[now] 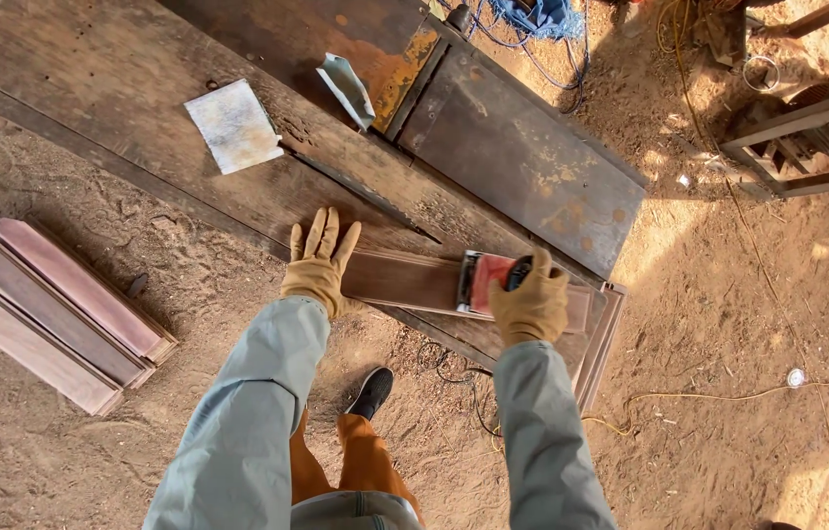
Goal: Sand the surface of a wooden plank using a handheld power sander.
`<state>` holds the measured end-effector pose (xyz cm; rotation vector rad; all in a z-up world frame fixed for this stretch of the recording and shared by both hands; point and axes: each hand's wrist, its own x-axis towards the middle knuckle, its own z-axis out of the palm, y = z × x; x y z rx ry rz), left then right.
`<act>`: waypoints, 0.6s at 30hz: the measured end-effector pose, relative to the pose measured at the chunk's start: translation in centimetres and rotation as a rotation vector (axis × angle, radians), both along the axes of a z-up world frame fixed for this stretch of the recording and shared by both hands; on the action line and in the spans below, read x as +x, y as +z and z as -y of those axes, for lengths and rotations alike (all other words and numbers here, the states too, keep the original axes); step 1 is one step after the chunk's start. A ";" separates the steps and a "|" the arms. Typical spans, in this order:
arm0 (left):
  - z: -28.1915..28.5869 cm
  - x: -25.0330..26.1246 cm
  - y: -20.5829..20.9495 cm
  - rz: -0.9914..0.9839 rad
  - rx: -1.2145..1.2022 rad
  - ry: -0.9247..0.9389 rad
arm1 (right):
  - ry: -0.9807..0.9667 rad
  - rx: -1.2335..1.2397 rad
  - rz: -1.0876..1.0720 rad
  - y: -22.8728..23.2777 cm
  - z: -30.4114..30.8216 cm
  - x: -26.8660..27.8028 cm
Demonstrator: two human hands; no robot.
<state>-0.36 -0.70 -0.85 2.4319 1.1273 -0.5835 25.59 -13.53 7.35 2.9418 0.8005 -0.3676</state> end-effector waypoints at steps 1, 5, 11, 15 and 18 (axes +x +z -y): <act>0.1 -0.1 -0.5 0.042 0.019 0.025 | -0.041 0.001 -0.011 -0.3 0.6 1.4; 0.3 0.2 0.3 0.019 0.070 0.030 | -0.056 -0.014 0.001 0.2 3.0 5.4; 0.2 0.7 2.6 -0.023 -0.024 0.060 | -0.081 -0.032 0.006 -1.5 6.8 11.8; 0.4 0.7 2.2 -0.064 -0.022 0.049 | -0.111 -0.016 0.035 -2.5 8.5 14.9; 0.4 0.7 2.4 -0.063 0.008 0.044 | -0.102 -0.029 0.068 -2.0 8.8 15.7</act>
